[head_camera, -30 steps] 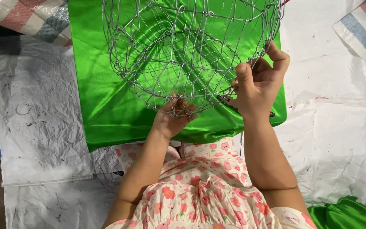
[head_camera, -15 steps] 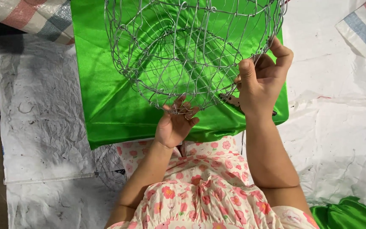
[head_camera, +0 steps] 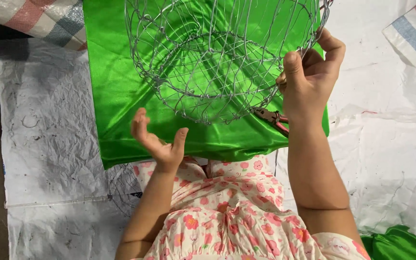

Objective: Using pliers to bend and secure wire joints on a mesh structure to finalize its shape.

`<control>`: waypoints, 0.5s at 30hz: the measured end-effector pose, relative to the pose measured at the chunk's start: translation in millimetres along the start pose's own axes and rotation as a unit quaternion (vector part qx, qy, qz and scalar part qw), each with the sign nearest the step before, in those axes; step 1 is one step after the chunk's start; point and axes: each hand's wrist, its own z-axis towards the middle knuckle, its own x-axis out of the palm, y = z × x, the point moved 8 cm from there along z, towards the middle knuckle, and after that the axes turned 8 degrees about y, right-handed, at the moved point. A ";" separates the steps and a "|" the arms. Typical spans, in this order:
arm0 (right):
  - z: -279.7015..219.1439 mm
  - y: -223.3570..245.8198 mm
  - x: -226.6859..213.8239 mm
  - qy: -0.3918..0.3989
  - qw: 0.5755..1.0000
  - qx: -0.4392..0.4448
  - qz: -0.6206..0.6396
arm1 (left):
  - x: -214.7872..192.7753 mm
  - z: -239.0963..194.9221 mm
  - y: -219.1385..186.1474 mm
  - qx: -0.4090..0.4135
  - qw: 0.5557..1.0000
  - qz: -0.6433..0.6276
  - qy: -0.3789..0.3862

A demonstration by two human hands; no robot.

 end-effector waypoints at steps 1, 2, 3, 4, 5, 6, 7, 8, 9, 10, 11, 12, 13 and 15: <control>4.9 0.7 -0.6 0.001 1.000 0.001 0.000 | -2.9 8.8 3.9 -0.001 1.000 0.001 0.000; 10.3 3.9 0.3 0.008 1.000 -0.013 -0.012 | -0.8 17.3 -3.6 0.062 0.996 0.061 0.030; 15.6 7.6 1.4 0.015 0.999 -0.026 -0.023 | 2.2 24.3 -10.5 0.125 0.983 0.121 0.060; 21.1 11.3 3.4 0.016 0.999 -0.029 -0.022 | 6.4 29.4 -12.7 0.127 0.983 0.122 0.057; 26.7 16.5 7.3 0.029 0.999 -0.040 -0.024 | 14.8 34.0 -17.4 0.145 0.974 0.155 0.075; 32.0 21.8 10.9 0.041 0.998 -0.050 -0.026 | 23.8 38.6 -21.6 0.162 0.965 0.185 0.093; 39.1 20.6 9.4 0.041 0.997 -0.054 -0.026 | 28.1 41.1 -20.5 0.165 0.964 0.186 0.091; 46.3 17.5 4.8 0.031 0.998 -0.040 -0.029 | 34.1 43.9 -18.3 0.154 0.969 0.167 0.098; 53.8 14.3 0.0 0.021 0.999 -0.026 -0.033 | 40.5 46.9 -16.0 0.143 0.973 0.148 0.105; 58.6 19.5 1.6 0.020 0.999 -0.031 -0.033 | 43.1 51.8 -21.5 0.146 0.973 0.147 0.102; 63.8 22.3 3.8 0.023 0.999 -0.022 -0.035 | 49.6 56.4 -26.5 0.152 0.970 0.146 0.122; 66.8 24.3 5.4 0.027 0.999 -0.009 -0.037 | 55.2 57.8 -33.1 0.154 0.967 0.144 0.144; 71.1 25.2 5.4 0.029 0.999 -0.009 -0.039 | 61.1 60.4 -34.2 0.153 0.967 0.144 0.143; 78.5 26.1 10.2 0.040 0.998 -0.023 -0.034 | 64.8 65.2 -31.6 0.131 0.976 0.137 0.109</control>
